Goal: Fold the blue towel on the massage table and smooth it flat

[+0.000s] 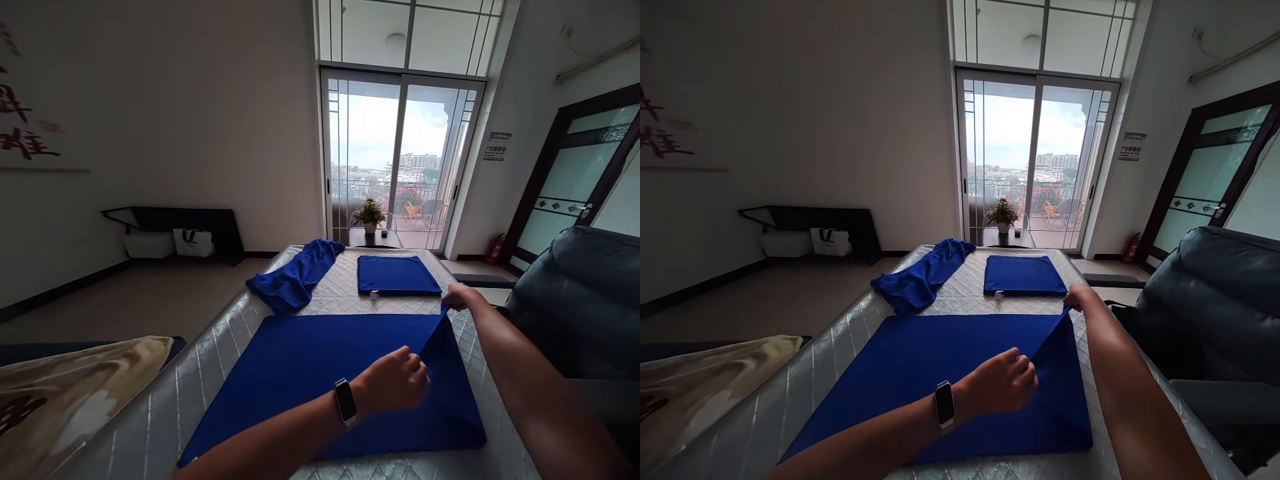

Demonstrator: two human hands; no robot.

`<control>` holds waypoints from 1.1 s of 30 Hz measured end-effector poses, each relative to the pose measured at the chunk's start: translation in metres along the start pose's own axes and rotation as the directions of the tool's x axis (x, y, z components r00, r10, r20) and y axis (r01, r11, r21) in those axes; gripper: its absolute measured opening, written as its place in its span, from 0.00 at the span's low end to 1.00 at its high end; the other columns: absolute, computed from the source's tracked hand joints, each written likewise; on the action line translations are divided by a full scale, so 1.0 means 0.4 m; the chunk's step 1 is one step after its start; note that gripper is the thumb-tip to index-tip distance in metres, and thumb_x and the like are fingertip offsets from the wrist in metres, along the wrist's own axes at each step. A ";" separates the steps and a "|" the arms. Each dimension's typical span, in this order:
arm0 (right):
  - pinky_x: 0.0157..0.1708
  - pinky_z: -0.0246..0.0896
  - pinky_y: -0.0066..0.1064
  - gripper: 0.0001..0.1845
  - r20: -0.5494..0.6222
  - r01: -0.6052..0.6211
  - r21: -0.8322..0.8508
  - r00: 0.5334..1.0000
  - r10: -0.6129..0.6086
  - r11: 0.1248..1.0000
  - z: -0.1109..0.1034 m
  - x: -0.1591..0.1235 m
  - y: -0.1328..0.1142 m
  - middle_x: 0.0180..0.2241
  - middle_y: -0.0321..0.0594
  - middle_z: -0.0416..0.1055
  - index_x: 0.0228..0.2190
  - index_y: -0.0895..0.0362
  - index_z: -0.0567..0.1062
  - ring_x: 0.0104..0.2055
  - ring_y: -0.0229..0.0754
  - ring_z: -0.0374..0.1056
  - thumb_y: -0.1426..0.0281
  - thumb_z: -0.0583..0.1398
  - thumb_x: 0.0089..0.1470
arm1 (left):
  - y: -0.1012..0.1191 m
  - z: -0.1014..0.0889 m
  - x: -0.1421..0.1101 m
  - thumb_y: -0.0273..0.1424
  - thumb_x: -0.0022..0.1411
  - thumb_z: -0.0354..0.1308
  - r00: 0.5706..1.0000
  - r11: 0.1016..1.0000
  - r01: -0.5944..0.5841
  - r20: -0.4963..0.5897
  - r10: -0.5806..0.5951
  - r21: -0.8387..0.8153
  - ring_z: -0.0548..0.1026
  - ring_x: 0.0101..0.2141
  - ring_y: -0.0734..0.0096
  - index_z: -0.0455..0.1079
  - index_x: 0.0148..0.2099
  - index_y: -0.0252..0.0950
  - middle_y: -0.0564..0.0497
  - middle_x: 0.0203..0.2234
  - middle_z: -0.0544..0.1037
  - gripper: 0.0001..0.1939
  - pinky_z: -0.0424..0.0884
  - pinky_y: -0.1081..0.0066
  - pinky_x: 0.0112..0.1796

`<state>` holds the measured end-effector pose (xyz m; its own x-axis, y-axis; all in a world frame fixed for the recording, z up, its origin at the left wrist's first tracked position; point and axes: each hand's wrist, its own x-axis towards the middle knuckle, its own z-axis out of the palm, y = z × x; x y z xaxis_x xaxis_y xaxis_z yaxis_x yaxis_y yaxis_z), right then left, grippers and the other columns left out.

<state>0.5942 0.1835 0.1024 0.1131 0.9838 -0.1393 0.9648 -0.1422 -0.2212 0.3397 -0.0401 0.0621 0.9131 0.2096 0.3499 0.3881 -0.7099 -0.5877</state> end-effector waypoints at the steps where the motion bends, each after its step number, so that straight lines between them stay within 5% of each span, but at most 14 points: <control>1: 0.28 0.69 0.30 0.11 0.055 0.004 0.050 0.998 -0.007 0.999 -0.007 -0.002 -0.025 0.22 0.42 0.74 0.27 0.62 0.77 0.25 0.40 0.73 0.68 0.71 0.50 | -0.009 -0.020 -0.029 0.21 0.70 0.52 1.000 1.000 0.002 0.016 -0.003 0.018 0.74 0.32 0.71 0.73 0.40 0.33 0.49 0.31 0.77 0.09 0.67 0.66 0.35; 6: 0.27 0.67 0.23 0.11 0.164 0.130 0.355 0.966 -0.199 0.926 -0.021 -0.030 -0.196 0.19 0.34 0.71 0.27 0.60 0.75 0.22 0.33 0.69 0.66 0.69 0.52 | -0.038 -0.124 -0.183 0.23 0.72 0.51 0.993 0.994 0.039 0.109 -0.050 0.101 0.76 0.38 0.69 0.74 0.45 0.33 0.49 0.37 0.80 0.10 0.70 0.64 0.44; 11: 0.35 0.71 0.24 0.09 0.146 0.312 0.574 0.871 -0.470 0.757 0.007 -0.089 -0.424 0.24 0.39 0.76 0.30 0.61 0.77 0.29 0.35 0.74 0.67 0.66 0.56 | -0.035 -0.224 -0.334 0.26 0.71 0.53 0.981 0.986 0.079 0.167 -0.104 0.146 0.77 0.42 0.67 0.76 0.48 0.34 0.48 0.41 0.81 0.11 0.71 0.64 0.48; 21: 0.38 0.71 0.28 0.08 0.010 0.647 0.551 0.626 -0.779 0.527 0.199 -0.218 -0.871 0.29 0.36 0.81 0.36 0.57 0.83 0.33 0.40 0.76 0.73 0.68 0.51 | -0.016 -0.379 -0.642 0.26 0.68 0.55 0.934 0.932 0.268 0.170 -0.314 0.245 0.77 0.44 0.66 0.78 0.49 0.36 0.48 0.42 0.83 0.12 0.70 0.64 0.52; 27: 0.47 0.67 0.31 0.12 -0.082 0.808 0.373 0.519 -0.851 0.457 0.318 -0.275 -0.999 0.39 0.41 0.81 0.41 0.55 0.84 0.43 0.42 0.75 0.74 0.62 0.57 | 0.046 -0.407 -0.805 0.25 0.67 0.58 0.868 0.876 0.414 0.182 -0.462 0.247 0.79 0.44 0.67 0.77 0.51 0.39 0.50 0.42 0.84 0.13 0.69 0.63 0.53; 33: 0.53 0.61 0.31 0.12 -0.078 0.883 0.200 0.446 -0.892 0.424 0.398 -0.301 -1.058 0.45 0.42 0.78 0.44 0.54 0.83 0.50 0.43 0.71 0.71 0.62 0.61 | 0.108 -0.397 -0.884 0.23 0.66 0.59 0.809 0.831 0.492 0.216 -0.547 0.261 0.79 0.46 0.67 0.77 0.53 0.40 0.51 0.45 0.84 0.16 0.68 0.64 0.54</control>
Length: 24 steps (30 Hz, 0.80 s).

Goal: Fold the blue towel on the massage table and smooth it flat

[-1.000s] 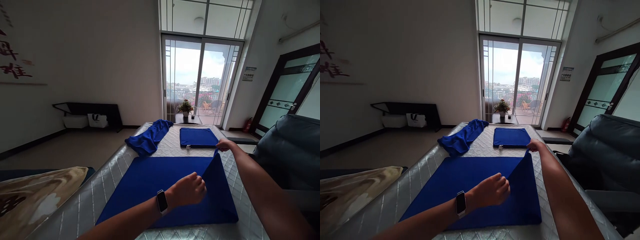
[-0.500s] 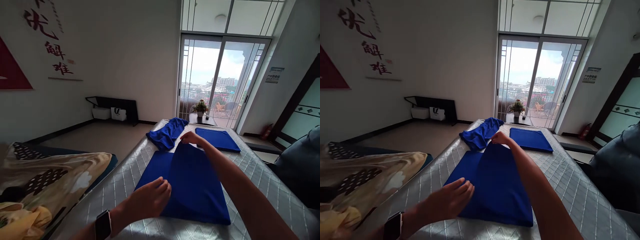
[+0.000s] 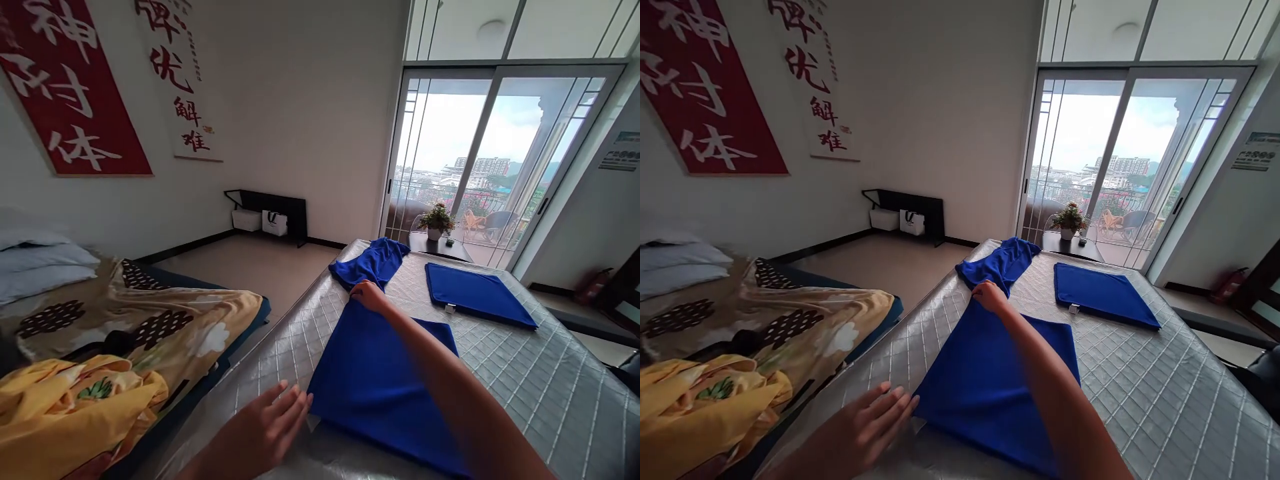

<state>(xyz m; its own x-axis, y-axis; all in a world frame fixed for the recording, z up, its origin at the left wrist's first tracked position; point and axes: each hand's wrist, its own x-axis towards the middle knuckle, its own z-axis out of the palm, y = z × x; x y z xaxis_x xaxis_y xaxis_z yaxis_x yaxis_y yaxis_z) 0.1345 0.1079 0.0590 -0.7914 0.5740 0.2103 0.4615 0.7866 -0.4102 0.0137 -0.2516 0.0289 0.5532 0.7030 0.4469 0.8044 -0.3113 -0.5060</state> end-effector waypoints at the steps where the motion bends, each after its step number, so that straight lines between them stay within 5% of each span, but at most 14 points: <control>1: 0.52 0.61 0.30 0.12 0.008 0.001 -0.026 1.000 -0.001 1.000 0.012 0.004 -0.004 0.46 0.42 0.78 0.44 0.54 0.82 0.50 0.42 0.71 0.70 0.61 0.61 | 0.003 0.004 -0.007 0.23 0.66 0.59 1.000 1.000 0.009 0.001 -0.009 0.002 0.79 0.46 0.67 0.77 0.53 0.40 0.51 0.45 0.84 0.15 0.68 0.63 0.53; 11: 0.49 0.61 0.31 0.15 0.095 0.011 -0.269 0.995 0.015 0.963 0.062 0.002 -0.037 0.50 0.43 0.77 0.45 0.51 0.83 0.53 0.47 0.71 0.71 0.58 0.62 | 0.018 0.047 -0.029 0.19 0.62 0.60 0.995 0.994 0.102 -0.018 -0.103 -0.039 0.80 0.42 0.66 0.77 0.52 0.39 0.52 0.40 0.85 0.18 0.70 0.64 0.49; 16: 0.48 0.62 0.33 0.16 0.102 -0.011 -0.340 0.994 0.048 0.940 0.079 0.000 -0.046 0.50 0.43 0.77 0.45 0.49 0.83 0.53 0.49 0.71 0.72 0.57 0.63 | 0.013 0.033 -0.008 0.22 0.65 0.58 0.954 0.905 0.294 0.030 -0.300 -0.308 0.79 0.34 0.71 0.78 0.45 0.42 0.55 0.33 0.82 0.12 0.72 0.69 0.40; 19: 0.48 0.63 0.34 0.16 0.094 -0.022 -0.361 0.994 0.060 0.932 0.088 0.004 -0.049 0.51 0.46 0.77 0.45 0.51 0.82 0.53 0.50 0.71 0.73 0.55 0.64 | 0.014 0.017 0.020 0.31 0.70 0.54 0.863 0.769 0.504 0.204 -0.461 -0.392 0.79 0.33 0.70 0.79 0.40 0.43 0.54 0.31 0.82 0.11 0.71 0.69 0.38; 24: 0.49 0.64 0.35 0.17 0.068 -0.038 -0.358 0.995 0.067 0.933 0.100 0.005 -0.045 0.50 0.46 0.77 0.48 0.53 0.79 0.53 0.48 0.72 0.75 0.53 0.66 | 0.042 0.019 0.058 0.38 0.68 0.57 0.569 0.539 0.815 0.466 -0.678 -0.211 0.80 0.39 0.61 0.78 0.36 0.41 0.51 0.34 0.82 0.11 0.73 0.63 0.41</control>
<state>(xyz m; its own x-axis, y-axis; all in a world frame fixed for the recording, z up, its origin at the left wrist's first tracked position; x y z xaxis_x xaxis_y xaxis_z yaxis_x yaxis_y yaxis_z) 0.1086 0.0855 0.0313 -0.7841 0.6086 0.1219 0.6045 0.7933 -0.0726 0.0384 -0.2357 0.0252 -0.3312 0.9089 0.2533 0.9305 0.2703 0.2471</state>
